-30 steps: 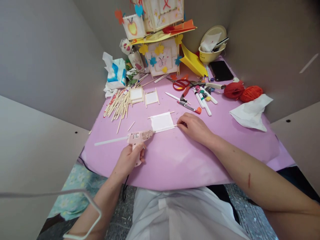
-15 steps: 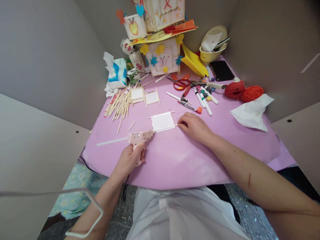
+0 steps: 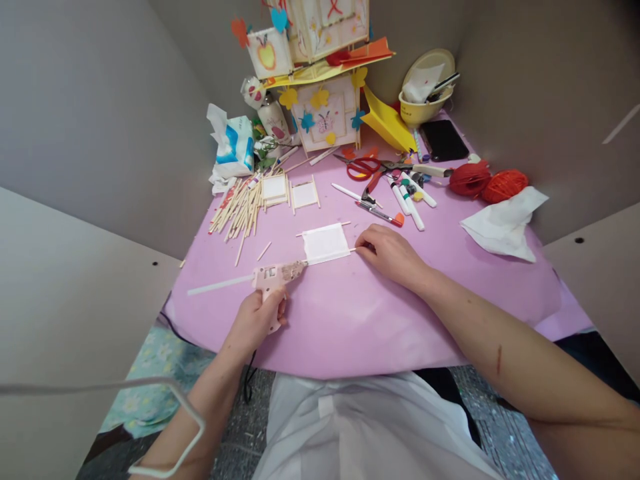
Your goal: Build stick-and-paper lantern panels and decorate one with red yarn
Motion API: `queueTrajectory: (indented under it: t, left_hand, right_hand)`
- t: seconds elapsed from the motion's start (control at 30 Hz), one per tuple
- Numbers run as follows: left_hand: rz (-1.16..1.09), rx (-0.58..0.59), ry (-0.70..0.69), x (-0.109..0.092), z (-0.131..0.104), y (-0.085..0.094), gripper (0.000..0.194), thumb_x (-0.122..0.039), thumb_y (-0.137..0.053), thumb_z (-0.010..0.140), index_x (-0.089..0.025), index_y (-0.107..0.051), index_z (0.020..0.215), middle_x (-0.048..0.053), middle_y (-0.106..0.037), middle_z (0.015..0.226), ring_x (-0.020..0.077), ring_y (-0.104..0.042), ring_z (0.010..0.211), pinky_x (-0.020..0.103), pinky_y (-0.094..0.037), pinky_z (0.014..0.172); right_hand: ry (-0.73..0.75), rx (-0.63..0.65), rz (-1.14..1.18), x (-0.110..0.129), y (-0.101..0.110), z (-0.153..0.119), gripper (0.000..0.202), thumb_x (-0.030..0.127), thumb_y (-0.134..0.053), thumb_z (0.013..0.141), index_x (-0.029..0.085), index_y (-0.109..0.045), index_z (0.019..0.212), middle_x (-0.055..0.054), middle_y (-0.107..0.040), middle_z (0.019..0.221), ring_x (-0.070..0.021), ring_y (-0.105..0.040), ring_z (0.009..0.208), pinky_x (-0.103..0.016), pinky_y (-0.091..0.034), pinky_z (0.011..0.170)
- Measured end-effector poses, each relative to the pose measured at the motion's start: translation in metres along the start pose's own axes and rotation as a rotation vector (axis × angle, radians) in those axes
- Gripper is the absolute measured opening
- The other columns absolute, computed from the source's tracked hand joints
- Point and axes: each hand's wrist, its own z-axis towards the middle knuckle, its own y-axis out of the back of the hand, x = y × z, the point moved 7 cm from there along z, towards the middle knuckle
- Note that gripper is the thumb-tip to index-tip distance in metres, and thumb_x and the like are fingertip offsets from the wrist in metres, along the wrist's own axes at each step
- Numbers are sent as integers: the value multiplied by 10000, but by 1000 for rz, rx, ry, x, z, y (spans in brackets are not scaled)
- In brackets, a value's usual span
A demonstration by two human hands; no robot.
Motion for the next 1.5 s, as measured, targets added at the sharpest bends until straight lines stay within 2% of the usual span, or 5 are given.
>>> queueTrajectory:
  t: [0.87, 1.17, 1.3, 1.4, 1.5]
  left_hand:
    - [-11, -33, -14, -6, 5, -1, 374, -507, -496, 836, -186, -538, 649, -6, -570, 534, 149, -537, 520, 232, -381, 500]
    - [305, -141, -119, -22, 2, 4, 481, -538, -468, 870, -199, -561, 541, 29, -620, 526, 189, -580, 553, 263, -400, 568]
    - [347, -161, -141, -28, -3, -5, 505, -537, -464, 881, -209, -561, 509, 34, -609, 506, 209, -599, 573, 277, -401, 596]
    - [292, -211, -175, -35, -5, -14, 417, -517, -499, 872, -200, -635, 637, 51, -652, 602, 247, -637, 682, 293, -422, 647]
    - [220, -251, -284, -49, -9, -28, 281, -411, -517, 883, -181, -663, 952, 82, -703, 859, 268, -647, 854, 317, -449, 729]
  right_hand:
    - [-1, 7, -20, 0, 0, 0, 154, 103, -533, 848, 174, -667, 822, -61, -639, 893, -188, -584, 856, -289, -430, 758]
    - [-1, 11, -4, -1, 0, 0, 145, 109, -541, 841, 183, -663, 812, -62, -636, 896, -187, -581, 849, -293, -423, 758]
    - [15, -24, 18, -2, 1, 0, 126, 139, -538, 850, 185, -653, 829, -59, -625, 892, -184, -574, 838, -294, -421, 761]
    - [45, -132, 61, 9, 7, -6, 103, 167, -548, 853, 178, -642, 896, -64, -619, 920, -187, -569, 843, -304, -427, 774]
    - [106, -142, 145, 38, 3, -22, 84, 211, -588, 848, 174, -629, 911, -65, -621, 930, -198, -568, 878, -326, -434, 816]
